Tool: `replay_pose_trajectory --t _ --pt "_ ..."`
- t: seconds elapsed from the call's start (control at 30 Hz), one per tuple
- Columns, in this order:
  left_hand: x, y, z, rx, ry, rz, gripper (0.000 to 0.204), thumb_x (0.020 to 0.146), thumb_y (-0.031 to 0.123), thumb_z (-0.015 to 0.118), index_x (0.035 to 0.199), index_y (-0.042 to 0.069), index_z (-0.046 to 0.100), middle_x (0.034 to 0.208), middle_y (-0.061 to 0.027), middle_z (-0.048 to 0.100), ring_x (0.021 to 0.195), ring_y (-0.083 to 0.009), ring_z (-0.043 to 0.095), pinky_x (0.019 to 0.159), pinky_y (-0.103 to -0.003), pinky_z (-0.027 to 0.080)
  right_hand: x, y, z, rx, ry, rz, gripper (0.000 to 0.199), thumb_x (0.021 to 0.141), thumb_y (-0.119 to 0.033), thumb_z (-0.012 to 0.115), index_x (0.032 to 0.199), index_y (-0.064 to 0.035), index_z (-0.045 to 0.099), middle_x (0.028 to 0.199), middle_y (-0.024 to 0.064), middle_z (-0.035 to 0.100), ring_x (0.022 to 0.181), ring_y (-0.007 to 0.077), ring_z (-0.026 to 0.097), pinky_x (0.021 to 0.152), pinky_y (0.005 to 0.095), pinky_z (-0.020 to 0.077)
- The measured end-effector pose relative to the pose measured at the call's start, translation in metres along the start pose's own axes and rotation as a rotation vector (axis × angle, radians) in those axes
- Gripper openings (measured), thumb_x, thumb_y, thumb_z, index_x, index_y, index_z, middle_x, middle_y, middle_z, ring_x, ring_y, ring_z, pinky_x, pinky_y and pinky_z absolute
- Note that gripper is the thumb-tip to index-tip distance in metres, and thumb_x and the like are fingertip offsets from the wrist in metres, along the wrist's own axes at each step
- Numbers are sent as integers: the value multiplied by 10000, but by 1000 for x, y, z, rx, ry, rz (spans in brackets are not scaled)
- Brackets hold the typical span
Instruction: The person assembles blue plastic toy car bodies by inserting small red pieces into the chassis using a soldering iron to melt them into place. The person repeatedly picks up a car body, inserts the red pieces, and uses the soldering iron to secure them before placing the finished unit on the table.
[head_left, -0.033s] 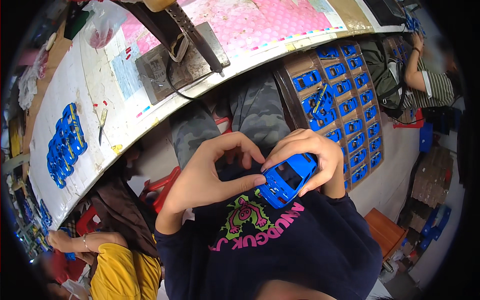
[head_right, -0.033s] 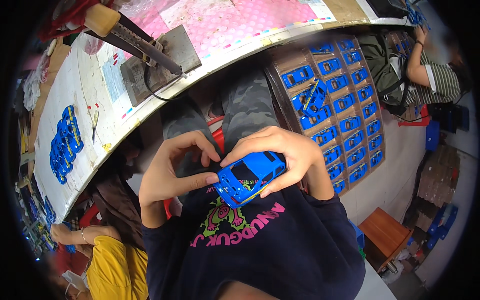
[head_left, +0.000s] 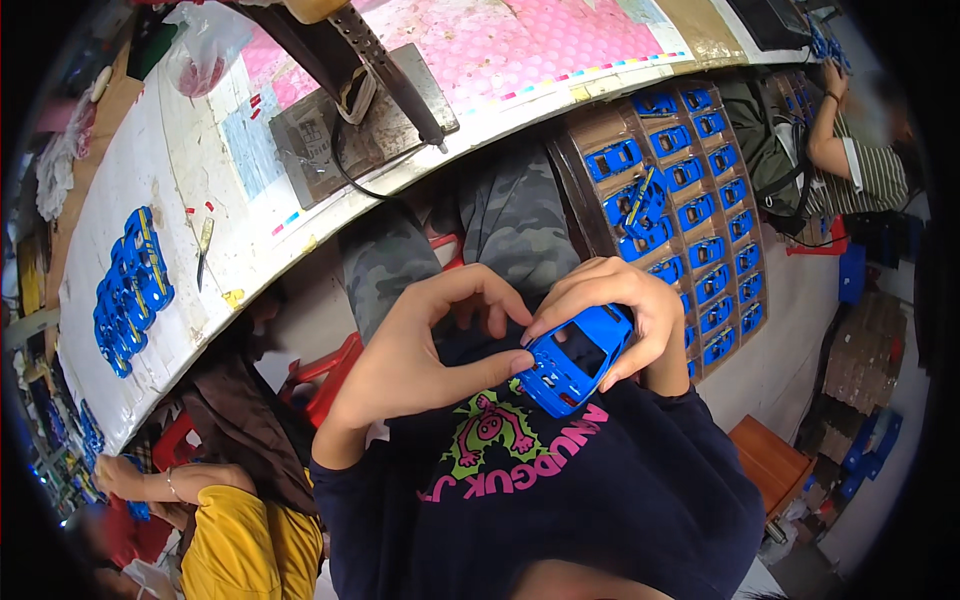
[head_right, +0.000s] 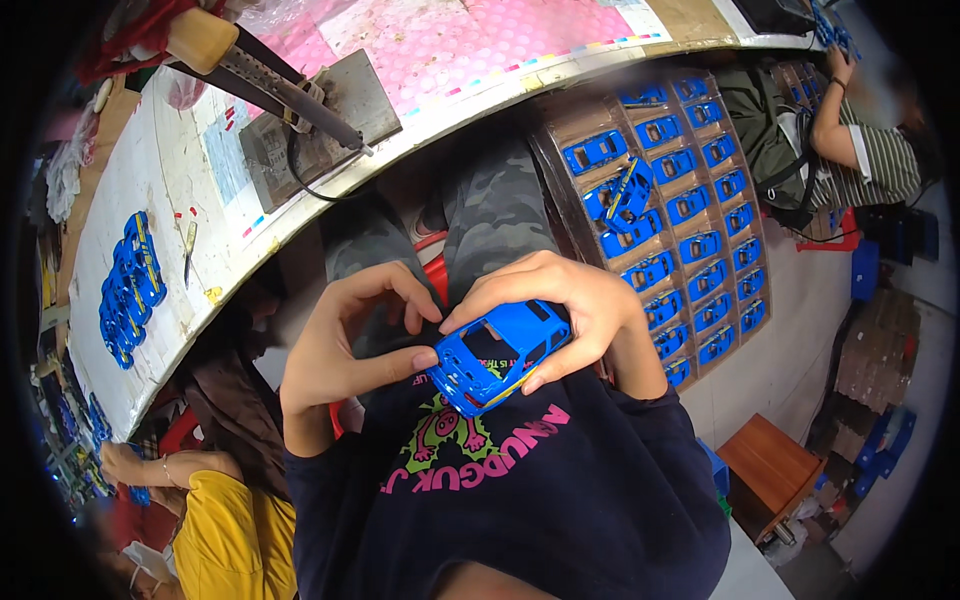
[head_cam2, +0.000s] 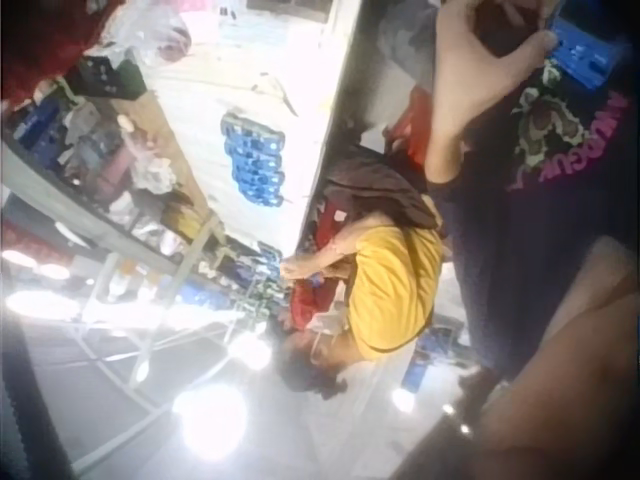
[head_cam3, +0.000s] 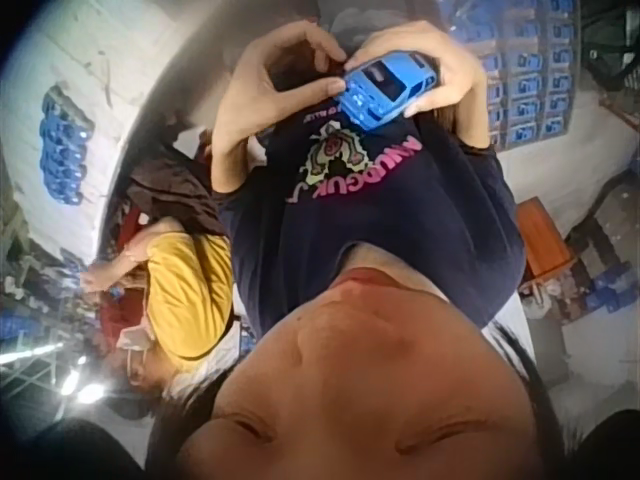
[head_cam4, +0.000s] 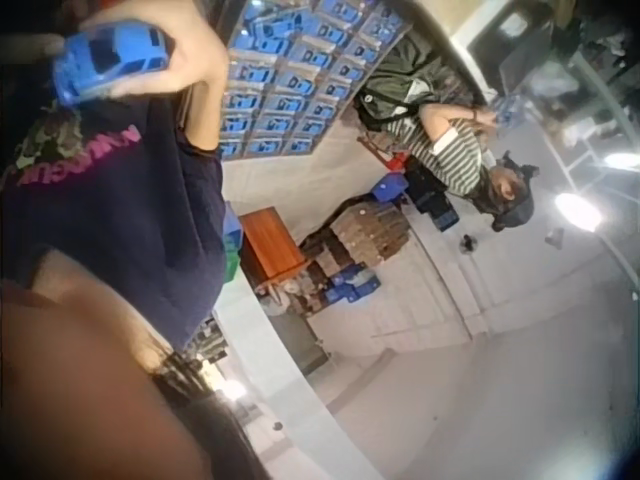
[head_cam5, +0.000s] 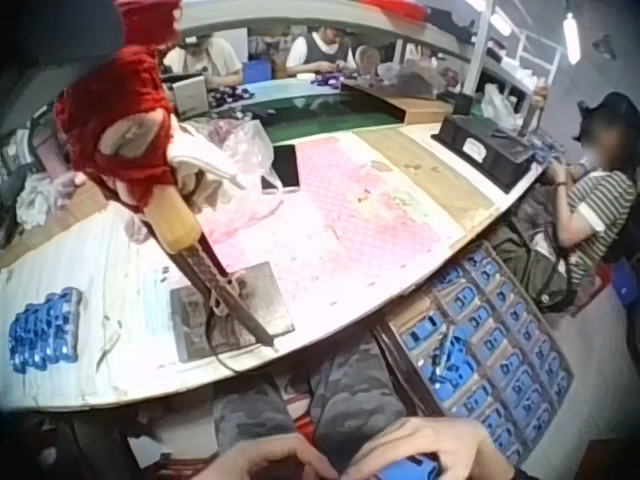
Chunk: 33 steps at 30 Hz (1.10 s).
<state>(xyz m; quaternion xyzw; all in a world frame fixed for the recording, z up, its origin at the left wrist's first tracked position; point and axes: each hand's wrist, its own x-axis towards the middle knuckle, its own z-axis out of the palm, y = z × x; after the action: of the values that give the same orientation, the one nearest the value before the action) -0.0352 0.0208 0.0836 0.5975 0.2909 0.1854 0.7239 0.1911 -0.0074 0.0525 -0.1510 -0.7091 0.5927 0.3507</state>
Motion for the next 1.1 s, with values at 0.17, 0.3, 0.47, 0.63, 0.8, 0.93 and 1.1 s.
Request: replay_pose_trajectory --t 0.17,0.3,0.47,0.63,0.8,0.93,1.1 --pt "1 -9 18 -40 97 256 297 651 80 678 921 36 562 804 -6 530 728 -82 480 632 -217 341 -6 24 5 252 36 -110 659 563 -280 748 1063 88 528 963 188 592 755 233 607 699 295 473" --pt "-2 -16 24 73 221 540 460 576 115 753 966 13 530 859 -61 540 774 -164 523 639 -239 379 -6 30 11 370 36 -149 682 558 -298 754 1056 105 520 999 212 580 788 243 610 712 293 472" --pt "-6 -16 31 311 302 694 454 555 111 763 936 36 528 915 -95 595 751 -216 567 628 -279 408 -7 35 16 490 51 -172 702 557 -267 763 1078 115 490 1019 231 565 876 272 599 773 314 464" --pt "-4 -23 30 475 318 822 395 584 95 735 922 53 535 921 -94 614 713 -209 575 597 -287 407 -7 41 21 601 10 -188 732 561 -256 764 1103 123 450 1026 231 551 916 282 584 798 324 456" --pt "-1 -32 26 503 381 856 371 589 114 738 905 68 547 885 -97 617 691 -206 576 568 -285 409 -14 34 31 836 105 127 816 592 -278 735 1159 105 291 987 228 520 809 272 594 726 317 483" --pt "-2 -48 21 365 496 665 317 603 80 733 862 41 553 833 -122 610 693 -211 571 589 -285 427 -11 37 44 1144 297 287 765 669 -320 661 1189 70 257 980 272 506 777 307 594 659 359 505" --pt "0 -76 17 69 693 394 199 677 -20 655 827 -10 526 786 -93 563 680 -140 526 632 -234 408 -8 43 49 1245 523 356 760 768 -418 528 1303 -8 179 1142 290 420 884 392 552 704 441 504"
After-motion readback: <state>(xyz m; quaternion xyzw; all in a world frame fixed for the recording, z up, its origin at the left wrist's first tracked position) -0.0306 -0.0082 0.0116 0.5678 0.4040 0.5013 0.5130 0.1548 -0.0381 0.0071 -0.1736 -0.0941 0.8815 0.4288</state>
